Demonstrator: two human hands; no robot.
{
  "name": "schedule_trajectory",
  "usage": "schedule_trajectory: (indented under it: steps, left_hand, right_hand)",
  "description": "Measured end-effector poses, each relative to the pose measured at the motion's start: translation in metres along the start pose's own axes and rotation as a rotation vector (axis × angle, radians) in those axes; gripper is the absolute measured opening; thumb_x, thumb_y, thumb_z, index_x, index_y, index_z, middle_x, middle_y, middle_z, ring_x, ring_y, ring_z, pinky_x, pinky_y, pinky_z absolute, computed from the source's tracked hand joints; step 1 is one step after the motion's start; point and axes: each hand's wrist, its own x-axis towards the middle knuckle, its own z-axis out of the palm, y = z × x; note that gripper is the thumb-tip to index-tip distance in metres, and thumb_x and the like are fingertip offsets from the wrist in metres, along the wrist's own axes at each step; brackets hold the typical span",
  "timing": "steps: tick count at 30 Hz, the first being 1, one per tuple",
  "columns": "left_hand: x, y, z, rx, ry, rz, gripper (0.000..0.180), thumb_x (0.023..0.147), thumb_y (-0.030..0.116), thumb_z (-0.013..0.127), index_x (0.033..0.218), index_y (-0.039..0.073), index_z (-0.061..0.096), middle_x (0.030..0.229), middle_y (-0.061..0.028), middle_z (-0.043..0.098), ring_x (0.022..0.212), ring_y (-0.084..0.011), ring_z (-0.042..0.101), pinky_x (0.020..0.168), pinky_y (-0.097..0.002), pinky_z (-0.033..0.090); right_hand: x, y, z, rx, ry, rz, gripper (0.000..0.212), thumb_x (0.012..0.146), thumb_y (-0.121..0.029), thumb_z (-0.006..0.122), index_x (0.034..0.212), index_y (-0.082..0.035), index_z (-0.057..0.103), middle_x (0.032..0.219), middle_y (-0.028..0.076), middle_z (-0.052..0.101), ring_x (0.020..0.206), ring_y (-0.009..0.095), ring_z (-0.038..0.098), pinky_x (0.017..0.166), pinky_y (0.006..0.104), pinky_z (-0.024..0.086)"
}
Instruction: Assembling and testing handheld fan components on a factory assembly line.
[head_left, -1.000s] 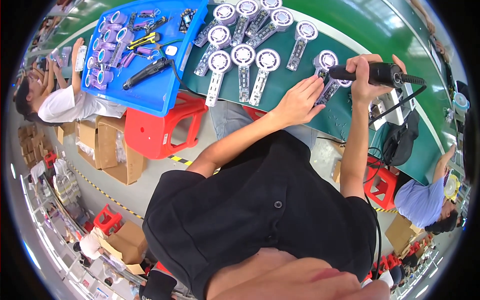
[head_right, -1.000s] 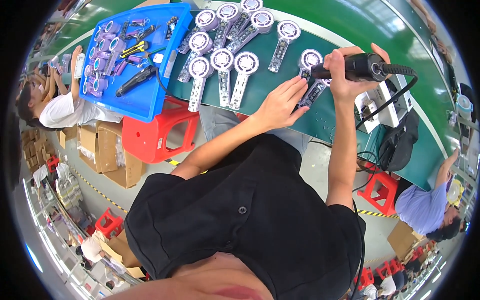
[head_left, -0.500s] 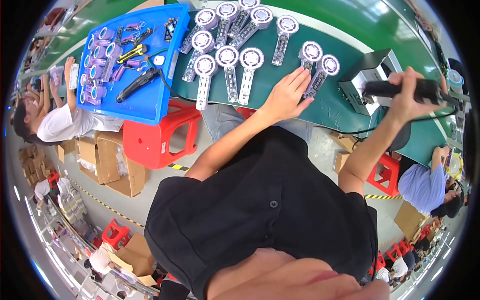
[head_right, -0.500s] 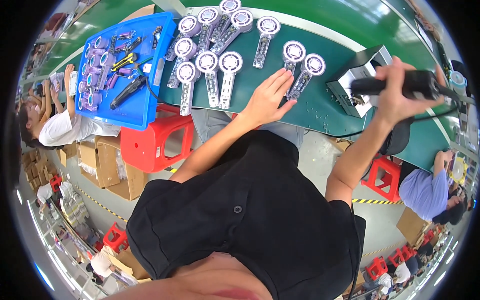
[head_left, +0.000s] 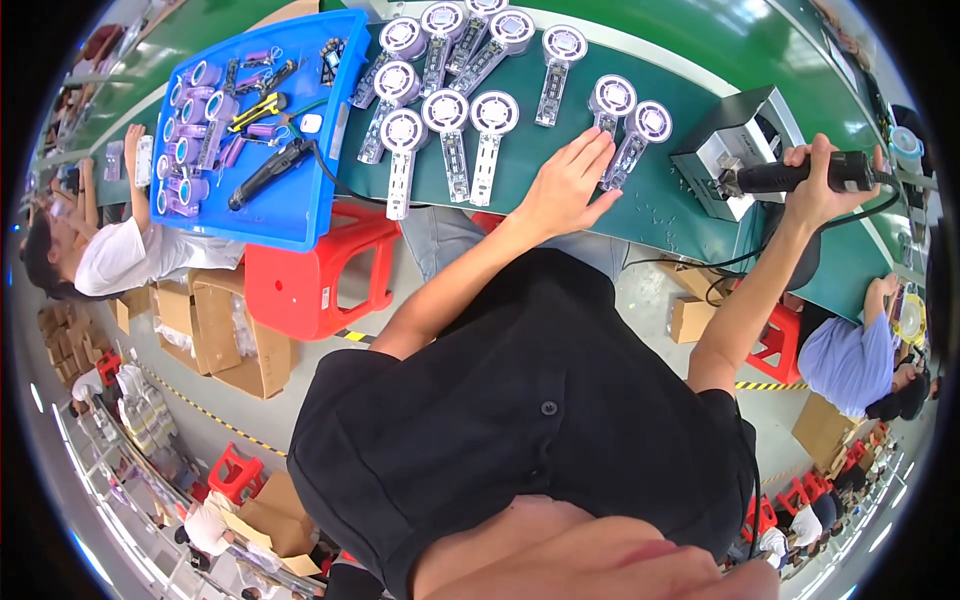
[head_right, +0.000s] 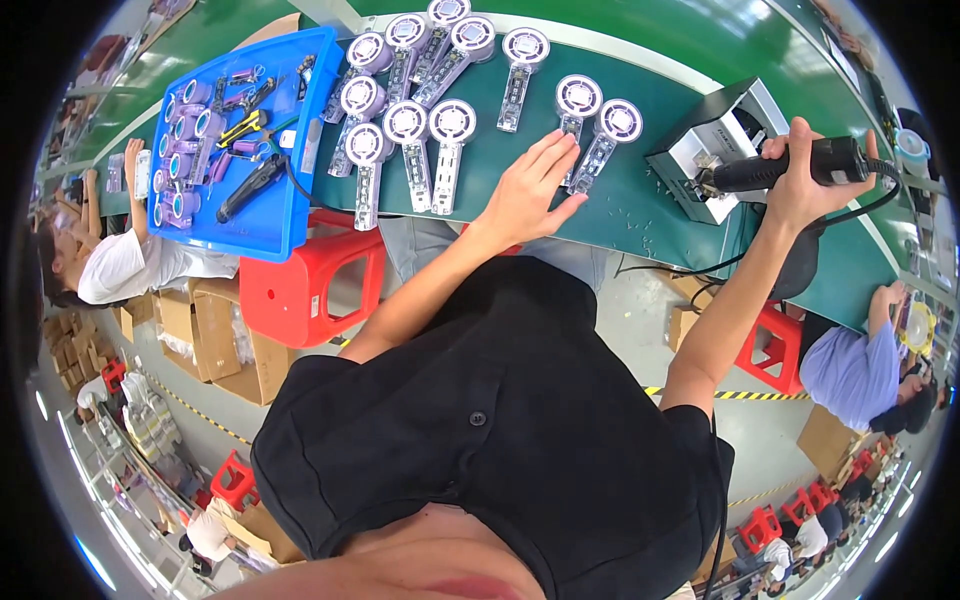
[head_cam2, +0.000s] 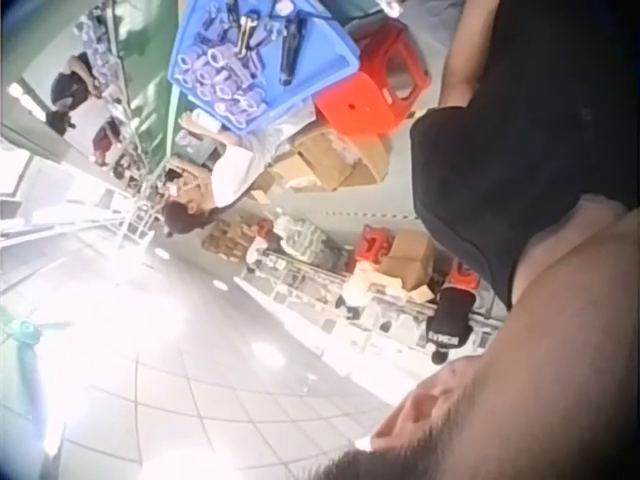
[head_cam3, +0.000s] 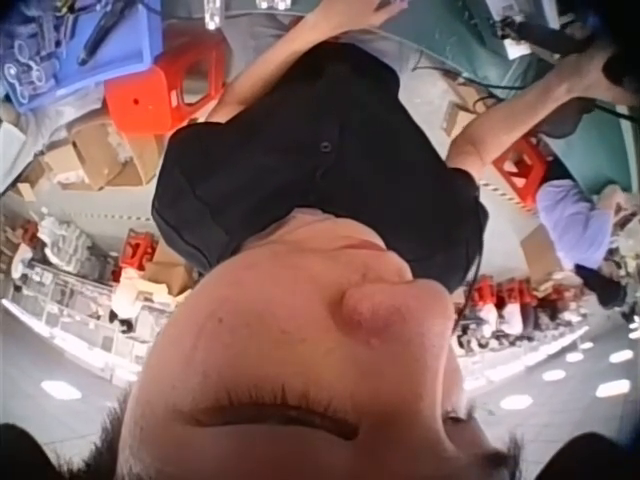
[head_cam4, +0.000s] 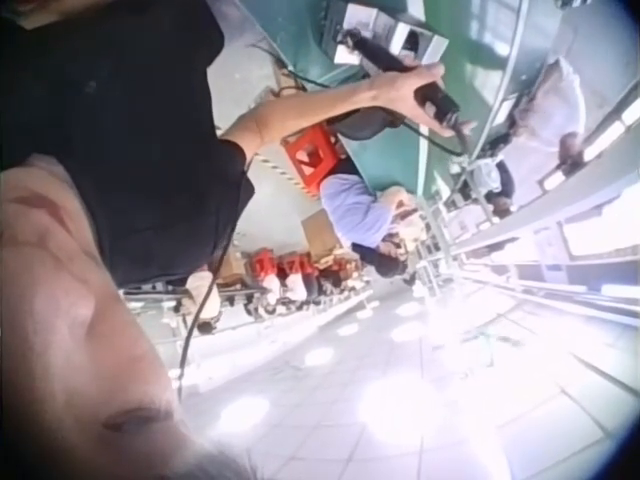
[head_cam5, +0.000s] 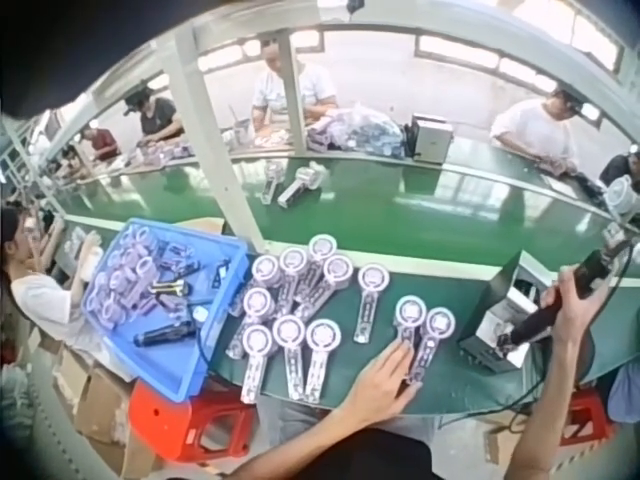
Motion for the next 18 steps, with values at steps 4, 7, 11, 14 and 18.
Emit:
schedule_trajectory:
  steps: [4, 7, 11, 14, 18]
  left_hand:
    - [-0.002, -0.001, -0.001, -0.015, 0.01, -0.009, 0.059, 0.082, 0.024, 0.077, 0.128, -0.007, 0.059, 0.136, -0.0202, 0.056, 0.133, -0.0359, 0.05, 0.105, -0.0428, 0.046]
    - [-0.003, -0.001, -0.001, -0.006, 0.005, -0.017, 0.059, 0.081, 0.024, 0.077, 0.128, -0.007, 0.059, 0.136, -0.0197, 0.056, 0.133, -0.0356, 0.049, 0.106, -0.0429, 0.046]
    - [-0.002, -0.001, -0.002, -0.028, 0.008, -0.015, 0.058, 0.081, 0.024, 0.077, 0.127, -0.007, 0.06, 0.137, -0.0193, 0.056, 0.133, -0.0353, 0.049, 0.106, -0.0427, 0.046]
    - [-0.003, -0.001, -0.002, -0.035, 0.017, -0.003, 0.058, 0.081, 0.024, 0.077, 0.126, -0.008, 0.06, 0.137, -0.0195, 0.056, 0.134, -0.0354, 0.049, 0.106, -0.0431, 0.046]
    - [-0.004, -0.002, -0.003, -0.03, 0.029, -0.009, 0.059, 0.081, 0.025, 0.077, 0.127, -0.008, 0.059, 0.137, -0.0197, 0.055, 0.134, -0.0356, 0.049, 0.106, -0.0436, 0.046]
  right_hand:
    - [0.003, 0.004, 0.001, -0.007, 0.007, 0.079, 0.079, 0.081, 0.012, 0.074, 0.14, -0.01, 0.026, 0.071, 0.013, 0.059, 0.049, 0.021, 0.056, 0.048, 0.0379, 0.051]
    - [-0.011, 0.013, 0.011, 0.064, -0.013, 0.155, 0.079, 0.08, 0.013, 0.073, 0.141, -0.01, 0.028, 0.071, 0.013, 0.059, 0.048, 0.02, 0.054, 0.047, 0.0382, 0.049]
    - [-0.033, 0.001, 0.054, 0.23, -0.018, 0.105, 0.077, 0.082, 0.017, 0.064, 0.143, -0.013, 0.027, 0.074, 0.014, 0.061, 0.05, 0.02, 0.054, 0.048, 0.0403, 0.05]
    - [-0.039, -0.002, 0.096, 0.381, -0.119, 0.016, 0.08, 0.084, 0.018, 0.062, 0.144, -0.017, 0.022, 0.074, 0.016, 0.064, 0.05, 0.021, 0.055, 0.049, 0.0407, 0.052]
    - [-0.041, 0.002, 0.146, 0.24, -0.198, -0.043, 0.077, 0.082, 0.016, 0.067, 0.139, -0.013, 0.024, 0.07, 0.015, 0.063, 0.052, 0.021, 0.058, 0.054, 0.0391, 0.054]
